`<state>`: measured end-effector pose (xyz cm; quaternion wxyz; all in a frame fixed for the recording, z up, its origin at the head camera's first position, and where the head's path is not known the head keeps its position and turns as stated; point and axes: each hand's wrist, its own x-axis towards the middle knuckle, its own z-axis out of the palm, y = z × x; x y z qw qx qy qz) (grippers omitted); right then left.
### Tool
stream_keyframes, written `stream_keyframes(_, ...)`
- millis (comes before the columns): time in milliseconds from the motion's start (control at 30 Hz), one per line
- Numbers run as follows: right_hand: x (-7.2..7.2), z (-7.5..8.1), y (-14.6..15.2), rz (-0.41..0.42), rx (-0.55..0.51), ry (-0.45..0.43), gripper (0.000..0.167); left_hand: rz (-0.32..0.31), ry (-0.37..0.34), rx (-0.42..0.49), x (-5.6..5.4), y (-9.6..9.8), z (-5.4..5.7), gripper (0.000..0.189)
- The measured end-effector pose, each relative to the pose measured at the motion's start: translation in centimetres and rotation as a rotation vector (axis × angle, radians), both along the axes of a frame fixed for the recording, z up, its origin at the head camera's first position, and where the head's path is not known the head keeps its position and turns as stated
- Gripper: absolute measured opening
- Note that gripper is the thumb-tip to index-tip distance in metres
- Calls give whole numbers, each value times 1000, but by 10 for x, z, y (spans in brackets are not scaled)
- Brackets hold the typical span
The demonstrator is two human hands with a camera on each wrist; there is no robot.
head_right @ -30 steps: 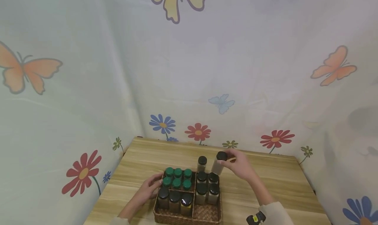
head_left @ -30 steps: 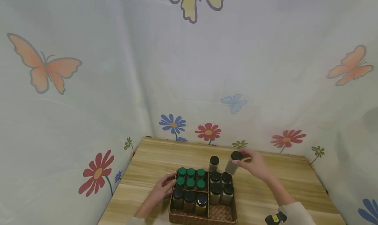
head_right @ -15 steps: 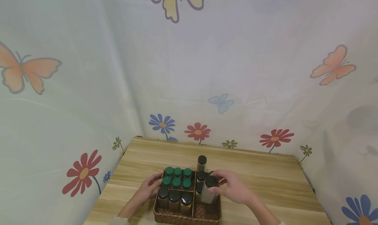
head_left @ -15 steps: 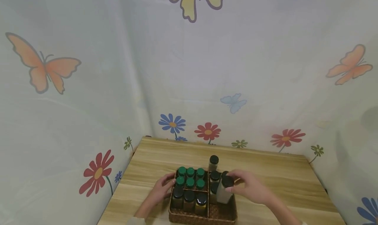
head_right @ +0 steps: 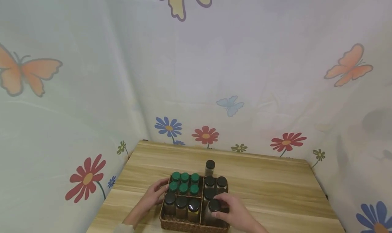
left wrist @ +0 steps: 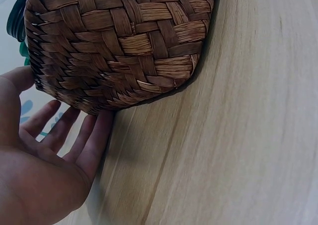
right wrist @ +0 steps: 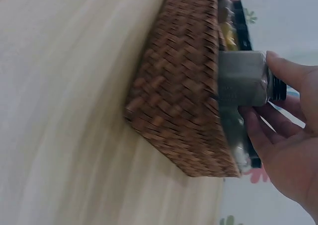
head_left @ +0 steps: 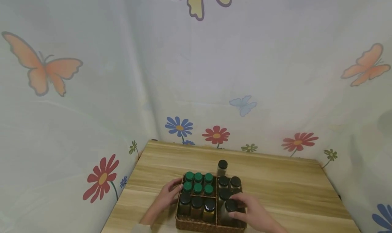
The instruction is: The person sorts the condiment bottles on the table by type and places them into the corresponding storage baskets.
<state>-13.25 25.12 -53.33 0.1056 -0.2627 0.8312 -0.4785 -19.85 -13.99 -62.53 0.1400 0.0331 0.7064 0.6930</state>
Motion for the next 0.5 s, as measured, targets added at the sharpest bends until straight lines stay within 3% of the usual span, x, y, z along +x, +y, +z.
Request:
stream_keyframes(233, -1, -16, -12, -14, 20, -71, 40, 2, 8, 3, -1, -3, -1, 62)
stream_keyframes(500, 0, -30, -21, -38, 150, 61, 44, -15, 3, 3, -2, -3, -4, 62)
